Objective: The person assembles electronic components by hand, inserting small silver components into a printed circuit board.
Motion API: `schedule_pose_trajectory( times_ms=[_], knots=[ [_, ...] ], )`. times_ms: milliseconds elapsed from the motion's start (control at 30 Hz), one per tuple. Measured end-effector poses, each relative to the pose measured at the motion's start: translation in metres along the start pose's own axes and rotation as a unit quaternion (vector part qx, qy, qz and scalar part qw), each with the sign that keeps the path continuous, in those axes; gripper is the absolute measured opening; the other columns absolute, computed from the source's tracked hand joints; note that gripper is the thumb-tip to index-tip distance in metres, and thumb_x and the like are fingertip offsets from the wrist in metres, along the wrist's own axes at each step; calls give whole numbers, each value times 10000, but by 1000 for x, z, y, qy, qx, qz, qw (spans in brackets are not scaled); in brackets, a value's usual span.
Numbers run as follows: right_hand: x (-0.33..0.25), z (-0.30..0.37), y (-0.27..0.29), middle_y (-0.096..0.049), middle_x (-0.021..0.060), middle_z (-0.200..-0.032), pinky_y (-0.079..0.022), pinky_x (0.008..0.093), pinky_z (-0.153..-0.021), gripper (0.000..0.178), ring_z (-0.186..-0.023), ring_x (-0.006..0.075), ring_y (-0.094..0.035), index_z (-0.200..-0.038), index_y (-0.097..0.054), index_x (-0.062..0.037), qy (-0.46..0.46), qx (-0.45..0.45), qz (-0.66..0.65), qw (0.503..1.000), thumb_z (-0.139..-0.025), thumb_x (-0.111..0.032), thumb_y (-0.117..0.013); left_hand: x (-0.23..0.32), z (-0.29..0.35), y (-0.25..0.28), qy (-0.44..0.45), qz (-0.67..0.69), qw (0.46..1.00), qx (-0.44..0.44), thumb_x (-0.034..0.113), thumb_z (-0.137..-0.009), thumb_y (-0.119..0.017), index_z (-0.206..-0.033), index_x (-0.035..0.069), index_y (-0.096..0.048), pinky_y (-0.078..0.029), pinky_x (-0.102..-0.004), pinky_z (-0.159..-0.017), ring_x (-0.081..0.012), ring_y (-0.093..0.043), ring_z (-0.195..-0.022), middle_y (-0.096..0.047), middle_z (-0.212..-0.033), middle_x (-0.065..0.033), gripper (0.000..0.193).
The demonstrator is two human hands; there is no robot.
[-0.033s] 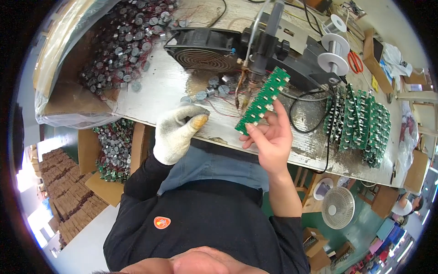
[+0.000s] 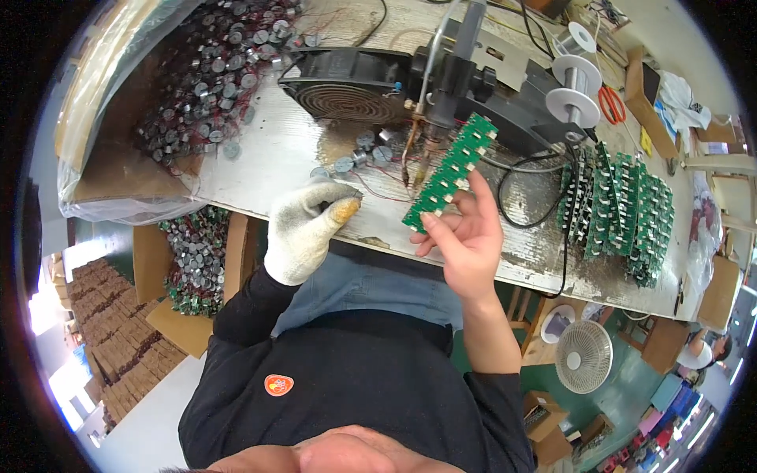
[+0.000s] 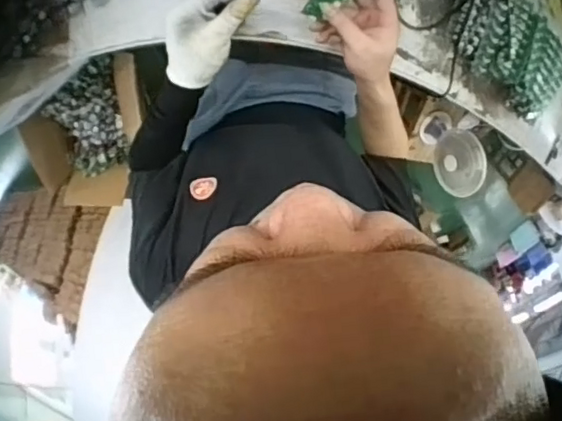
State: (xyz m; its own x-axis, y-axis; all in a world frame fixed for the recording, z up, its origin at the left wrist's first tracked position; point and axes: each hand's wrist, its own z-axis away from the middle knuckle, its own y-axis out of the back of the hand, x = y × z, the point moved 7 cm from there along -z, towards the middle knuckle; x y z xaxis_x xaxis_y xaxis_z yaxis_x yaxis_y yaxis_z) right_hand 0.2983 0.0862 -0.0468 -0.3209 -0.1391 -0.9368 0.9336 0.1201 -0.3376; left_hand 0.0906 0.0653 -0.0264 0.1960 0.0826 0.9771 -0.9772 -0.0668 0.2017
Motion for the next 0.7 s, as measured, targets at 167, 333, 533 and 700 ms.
schedule_pose_trajectory(
  times_ms=[167, 333, 533, 700],
  knots=[
    [-5, -4, -6, -578, 210, -1098, -545, 266, -483, 720, -691, 220, -669, -1448, -224, -24, -4, -11, -18, 1000, -831, 130, -560, 6, -5, -19, -1, -21, 999, -32, 183, -826, -684, -880, -3, -686, -465, -302, -696, -204, -611, -763, -655, -825, -110, 194],
    [-4, -7, -2, -542, 233, -1211, -545, 267, -466, 717, -657, 235, -663, -1444, -232, -21, 2, 2, -22, 1000, -819, 155, -536, 5, -7, -39, 96, 42, 990, -95, 171, -849, -624, -877, -35, -657, -461, -276, -612, -127, -596, -684, -629, -757, -87, 211],
    [-5, -9, -2, -533, 244, -1220, -547, 267, -466, 714, -659, 237, -665, -1444, -221, -19, 17, 6, -35, 999, -825, 143, -538, -3, -12, -50, 176, 112, 972, -107, 148, -836, -593, -882, -50, -633, -477, -262, -592, -107, -595, -650, -631, -738, -75, 206],
    [-8, -12, -4, -531, 253, -1218, -549, 270, -468, 704, -658, 241, -664, -1438, -225, -16, 16, 9, -47, 999, -826, 137, -539, -13, -14, -52, 189, 145, 964, -117, 119, -865, -573, -894, -32, -606, -497, -245, -627, -110, -606, -692, -632, -813, -72, 157]
  ],
)
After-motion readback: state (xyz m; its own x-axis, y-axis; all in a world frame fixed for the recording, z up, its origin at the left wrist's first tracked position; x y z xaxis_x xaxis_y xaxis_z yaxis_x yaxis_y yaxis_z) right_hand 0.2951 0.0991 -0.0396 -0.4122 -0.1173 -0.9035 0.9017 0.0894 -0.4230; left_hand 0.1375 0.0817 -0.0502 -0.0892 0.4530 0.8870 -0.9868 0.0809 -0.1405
